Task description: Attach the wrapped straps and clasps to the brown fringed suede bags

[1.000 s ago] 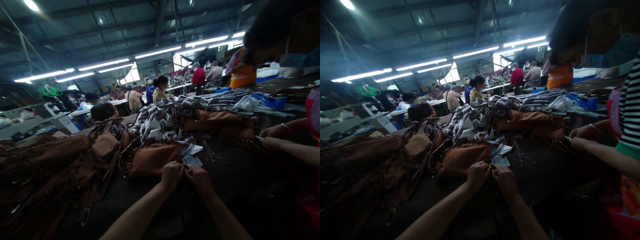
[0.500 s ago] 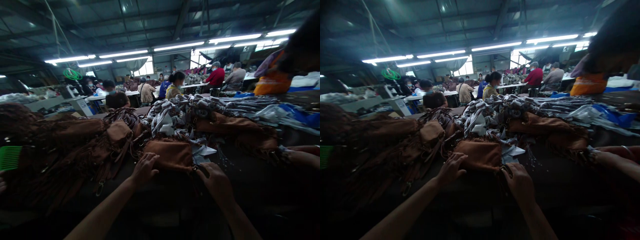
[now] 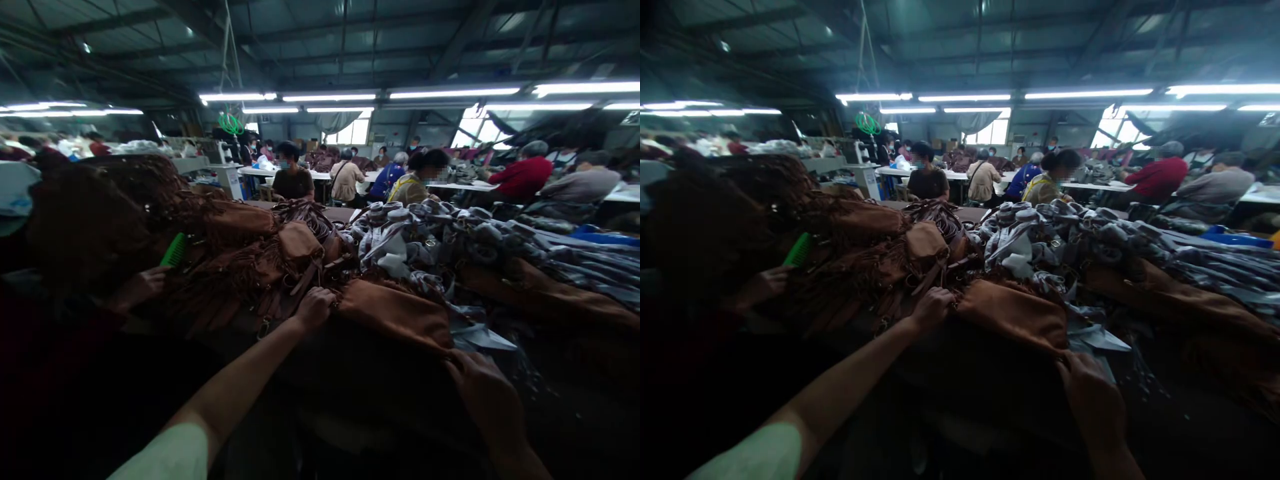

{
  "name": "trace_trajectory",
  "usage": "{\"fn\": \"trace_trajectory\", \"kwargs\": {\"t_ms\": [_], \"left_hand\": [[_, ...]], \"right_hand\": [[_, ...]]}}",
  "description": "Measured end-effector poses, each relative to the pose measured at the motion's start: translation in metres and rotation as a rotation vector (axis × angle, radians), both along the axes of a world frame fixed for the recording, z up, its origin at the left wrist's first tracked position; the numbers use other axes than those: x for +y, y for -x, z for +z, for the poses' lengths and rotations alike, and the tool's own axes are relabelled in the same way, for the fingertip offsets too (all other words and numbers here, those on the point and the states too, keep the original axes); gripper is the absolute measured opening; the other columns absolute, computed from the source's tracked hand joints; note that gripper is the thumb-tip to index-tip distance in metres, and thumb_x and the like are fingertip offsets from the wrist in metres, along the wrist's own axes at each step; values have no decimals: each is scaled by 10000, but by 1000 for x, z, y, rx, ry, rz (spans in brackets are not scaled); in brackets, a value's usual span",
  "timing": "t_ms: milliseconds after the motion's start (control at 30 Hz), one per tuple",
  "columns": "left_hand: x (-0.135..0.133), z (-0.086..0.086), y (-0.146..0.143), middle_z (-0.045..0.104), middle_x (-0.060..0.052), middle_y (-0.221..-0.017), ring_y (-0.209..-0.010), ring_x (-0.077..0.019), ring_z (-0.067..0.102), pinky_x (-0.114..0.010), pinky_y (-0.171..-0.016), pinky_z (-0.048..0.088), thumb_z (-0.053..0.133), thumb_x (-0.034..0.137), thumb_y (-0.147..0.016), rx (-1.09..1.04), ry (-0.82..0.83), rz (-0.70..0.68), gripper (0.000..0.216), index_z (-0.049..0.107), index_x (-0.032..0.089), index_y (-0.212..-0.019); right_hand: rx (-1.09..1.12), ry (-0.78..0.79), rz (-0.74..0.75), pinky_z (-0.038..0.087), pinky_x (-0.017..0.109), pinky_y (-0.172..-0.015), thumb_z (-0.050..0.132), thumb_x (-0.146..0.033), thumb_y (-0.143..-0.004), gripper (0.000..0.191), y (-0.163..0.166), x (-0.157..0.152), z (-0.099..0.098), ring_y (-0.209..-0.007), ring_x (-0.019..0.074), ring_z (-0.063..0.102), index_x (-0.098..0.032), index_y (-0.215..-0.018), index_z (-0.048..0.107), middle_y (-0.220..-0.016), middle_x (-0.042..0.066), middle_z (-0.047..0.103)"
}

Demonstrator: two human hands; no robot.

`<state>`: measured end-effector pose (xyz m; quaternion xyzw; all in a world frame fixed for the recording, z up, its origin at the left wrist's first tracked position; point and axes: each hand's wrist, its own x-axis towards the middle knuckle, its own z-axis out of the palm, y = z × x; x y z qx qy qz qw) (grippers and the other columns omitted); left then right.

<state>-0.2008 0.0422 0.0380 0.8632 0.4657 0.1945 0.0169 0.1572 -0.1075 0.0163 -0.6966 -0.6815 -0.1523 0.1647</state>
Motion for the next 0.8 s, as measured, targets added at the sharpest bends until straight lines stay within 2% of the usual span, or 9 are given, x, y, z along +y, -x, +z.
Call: {"fn": "trace_trajectory", "kwargs": {"t_ms": [67, 133, 233, 300, 367, 467, 533, 633, 800], "left_hand": [[-4, 6, 0, 627, -70, -910, -954, -216, 553, -364, -922, 397, 520, 104, -761, -3, 2, 5, 193, 646, 172, -890], [-11, 12, -4, 620, -84, -1006, -1032, -231, 528, -375, -964, 374, 540, 108, -730, -35, -12, -12, 271, 640, 175, -973], [-20, 17, -29, 530, -71, -1273, -1224, -236, 414, -376, -1076, 277, 611, 182, -702, -98, -43, -163, 544, 528, 213, -1239], [-18, 16, -55, 445, -39, -1393, -1307, -231, 331, -395, -1125, 195, 593, 316, -769, -99, -27, -267, 601, 431, 251, -1344], [-9, 11, -82, 361, -18, -1467, -1365, -246, 247, -462, -1140, 118, 487, 458, -850, -51, 47, -309, 581, 372, 281, -1391], [9, -2, -108, 245, -5, -1521, -1405, -273, 155, -555, -1118, 76, 331, 593, -882, 49, 238, -317, 624, 292, 301, -1432], [17, -11, -115, 193, 7, -1534, -1416, -269, 122, -575, -1111, 66, 283, 621, -882, 78, 302, -311, 646, 243, 312, -1447], [18, -16, -117, 162, 18, -1540, -1422, -262, 90, -591, -1106, 37, 276, 624, -881, 87, 292, -286, 649, 215, 322, -1452], [6, -4, -102, 163, -8, -1543, -1416, -301, 92, -634, -1081, 83, 373, 667, -828, 78, 286, -257, 701, 258, 340, -1437]], "right_hand": [[-97, -15, 9, 450, 323, -677, 512, -329, -873, 268, 1, -2, 2, -863, 239, 585, -192, -1076, 620, -925, 70, 635], [-153, 1, 10, 443, 315, -671, 514, -294, -873, 276, 4, -3, 4, -860, 235, 573, -191, -1105, 623, -889, 68, 628], [-183, 18, 9, 440, 310, -688, 535, -273, -861, 254, 8, -2, 3, -856, 228, 563, -190, -1075, 643, -879, 66, 621], [-177, 17, 8, 440, 311, -712, 547, -259, -852, 239, 10, -2, 1, -861, 226, 563, -191, -1058, 648, -881, 65, 619], [-156, 23, 13, 441, 306, -714, 542, -256, -857, 225, 9, -3, -1, -851, 215, 570, -205, -1051, 644, -884, 58, 619], [-119, 38, 21, 441, 293, -695, 516, -268, -876, 211, 7, -5, -4, -833, 197, 583, -225, -1044, 636, -901, 47, 618], [-108, 54, 23, 443, 290, -700, 508, -260, -878, 214, 6, -6, -4, -837, 194, 586, -219, -1046, 634, -907, 49, 617], [-110, 63, 0, 447, 306, -735, 535, -216, -845, 218, 10, -5, -1, -866, 214, 578, -193, -1033, 641, -919, 67, 615], [-29, 16, 66, 441, 348, -816, 602, -239, -793, 257, 31, 2, 15, -959, 250, 549, -202, -1047, 624, -1017, 84, 609]]}}
